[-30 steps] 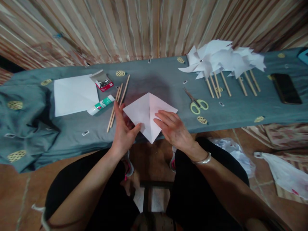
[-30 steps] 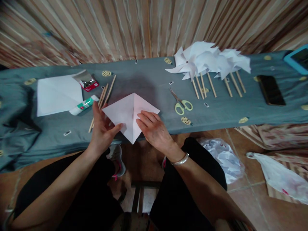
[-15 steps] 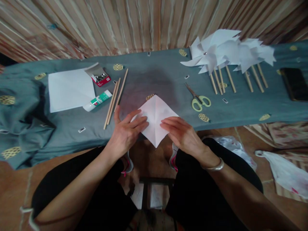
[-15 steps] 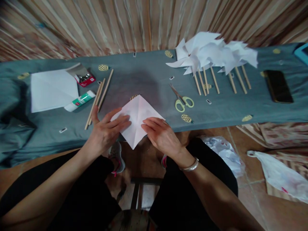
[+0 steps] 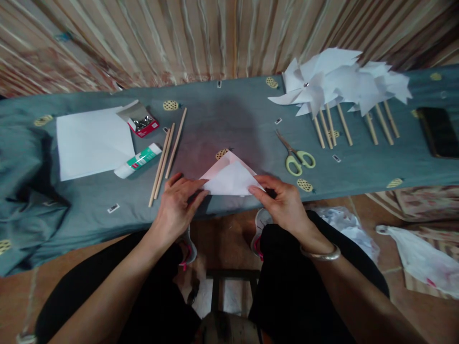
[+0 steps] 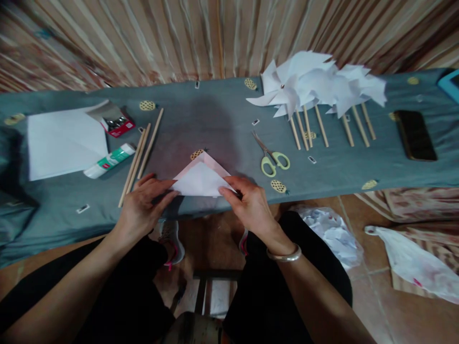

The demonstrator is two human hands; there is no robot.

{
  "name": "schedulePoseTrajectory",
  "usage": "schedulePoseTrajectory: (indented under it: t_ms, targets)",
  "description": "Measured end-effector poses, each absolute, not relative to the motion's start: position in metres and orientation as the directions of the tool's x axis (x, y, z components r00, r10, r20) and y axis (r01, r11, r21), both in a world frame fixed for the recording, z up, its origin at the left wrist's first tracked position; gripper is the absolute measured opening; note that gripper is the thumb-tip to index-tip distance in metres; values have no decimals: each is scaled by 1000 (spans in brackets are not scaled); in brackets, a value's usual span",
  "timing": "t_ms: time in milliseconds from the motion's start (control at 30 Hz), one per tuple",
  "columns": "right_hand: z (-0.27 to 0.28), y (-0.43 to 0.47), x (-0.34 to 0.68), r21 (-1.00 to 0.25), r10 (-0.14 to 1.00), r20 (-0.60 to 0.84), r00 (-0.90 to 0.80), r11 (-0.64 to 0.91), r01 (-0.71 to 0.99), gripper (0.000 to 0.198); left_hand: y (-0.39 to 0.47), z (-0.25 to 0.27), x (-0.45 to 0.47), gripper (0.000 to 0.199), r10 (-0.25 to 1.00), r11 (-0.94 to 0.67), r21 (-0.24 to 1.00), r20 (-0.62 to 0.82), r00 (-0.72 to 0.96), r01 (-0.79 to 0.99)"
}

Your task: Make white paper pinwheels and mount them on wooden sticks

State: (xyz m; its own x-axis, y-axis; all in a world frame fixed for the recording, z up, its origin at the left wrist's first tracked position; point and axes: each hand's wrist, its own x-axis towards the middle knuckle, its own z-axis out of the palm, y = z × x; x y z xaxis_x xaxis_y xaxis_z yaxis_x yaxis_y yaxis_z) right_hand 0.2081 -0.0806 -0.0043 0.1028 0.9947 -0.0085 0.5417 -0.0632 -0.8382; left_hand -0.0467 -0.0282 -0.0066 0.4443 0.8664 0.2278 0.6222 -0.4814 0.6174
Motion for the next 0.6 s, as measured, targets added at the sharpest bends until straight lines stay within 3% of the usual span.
schedulePoseTrajectory:
  t_ms: [167, 400, 600]
  targets:
    - [1, -73, 204, -786, 984, -13, 177, -120, 607, 31, -26, -9, -45, 32, 885, -457, 642, 258, 389, 615]
    - [7, -64, 203, -734, 980, 30, 195, -111, 670, 30, -22, -2, -40, 36, 922, -370, 671, 179, 344, 643]
    - [6, -56, 202, -733, 973, -14, 229, -166, 660, 32, -18, 1, -37, 37, 924, -353, 660, 138, 356, 663]
